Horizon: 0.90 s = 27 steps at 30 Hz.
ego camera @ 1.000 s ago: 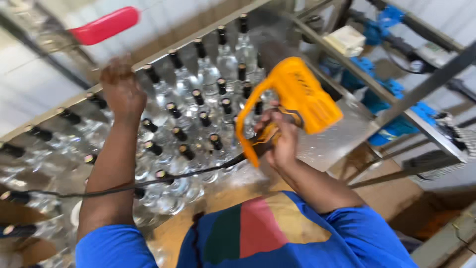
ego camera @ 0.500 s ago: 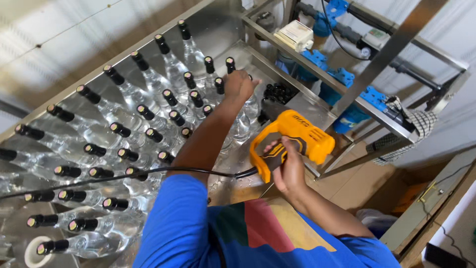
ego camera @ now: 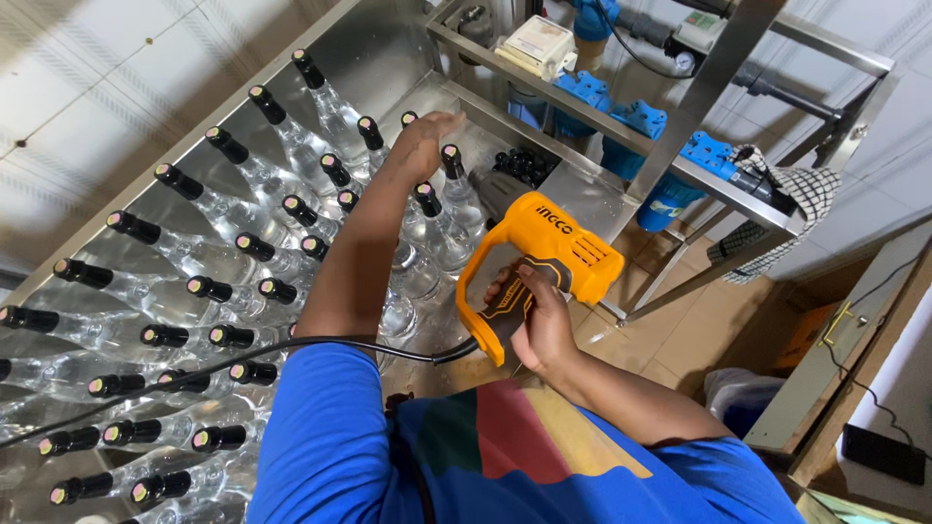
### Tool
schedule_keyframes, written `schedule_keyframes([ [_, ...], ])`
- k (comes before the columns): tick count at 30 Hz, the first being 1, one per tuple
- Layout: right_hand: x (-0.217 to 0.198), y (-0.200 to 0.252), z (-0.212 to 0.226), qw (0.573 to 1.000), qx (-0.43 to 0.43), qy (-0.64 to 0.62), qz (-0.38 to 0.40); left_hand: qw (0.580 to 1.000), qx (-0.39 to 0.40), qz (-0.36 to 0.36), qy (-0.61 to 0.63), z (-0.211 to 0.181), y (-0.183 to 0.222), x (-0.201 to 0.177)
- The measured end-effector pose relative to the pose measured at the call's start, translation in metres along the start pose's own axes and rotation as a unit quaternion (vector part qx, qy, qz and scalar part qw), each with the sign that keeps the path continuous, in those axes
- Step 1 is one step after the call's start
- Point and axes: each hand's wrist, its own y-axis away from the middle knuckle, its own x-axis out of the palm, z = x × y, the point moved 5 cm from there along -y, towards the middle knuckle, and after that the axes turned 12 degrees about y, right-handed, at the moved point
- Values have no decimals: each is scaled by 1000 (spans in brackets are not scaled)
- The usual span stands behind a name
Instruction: The person uses a yellow heat gun to apply heat to the caps of numerous clear glass bottles arranged on a stainless steel table. After heating the caps, the person uses their hands to adjust and tighten the caps on the bottles.
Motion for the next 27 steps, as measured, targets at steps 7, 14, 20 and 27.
schedule_keyframes([
  [7, -5, -8, -3, 999, -8, 32, -9, 969, -17, -240, 63, -5, 1, -49],
  [14, 18, -3, 13, 998, -10, 65, 7, 945, 6, -326, -5, 30, 5, -59],
  [20, 54, -36, 55, 993, -94, 72, -2, 907, -142, -362, 164, 36, 13, -62],
  [27, 148, -111, 93, 992, -99, 67, 28, 940, -234, -235, -84, 48, -7, -35],
])
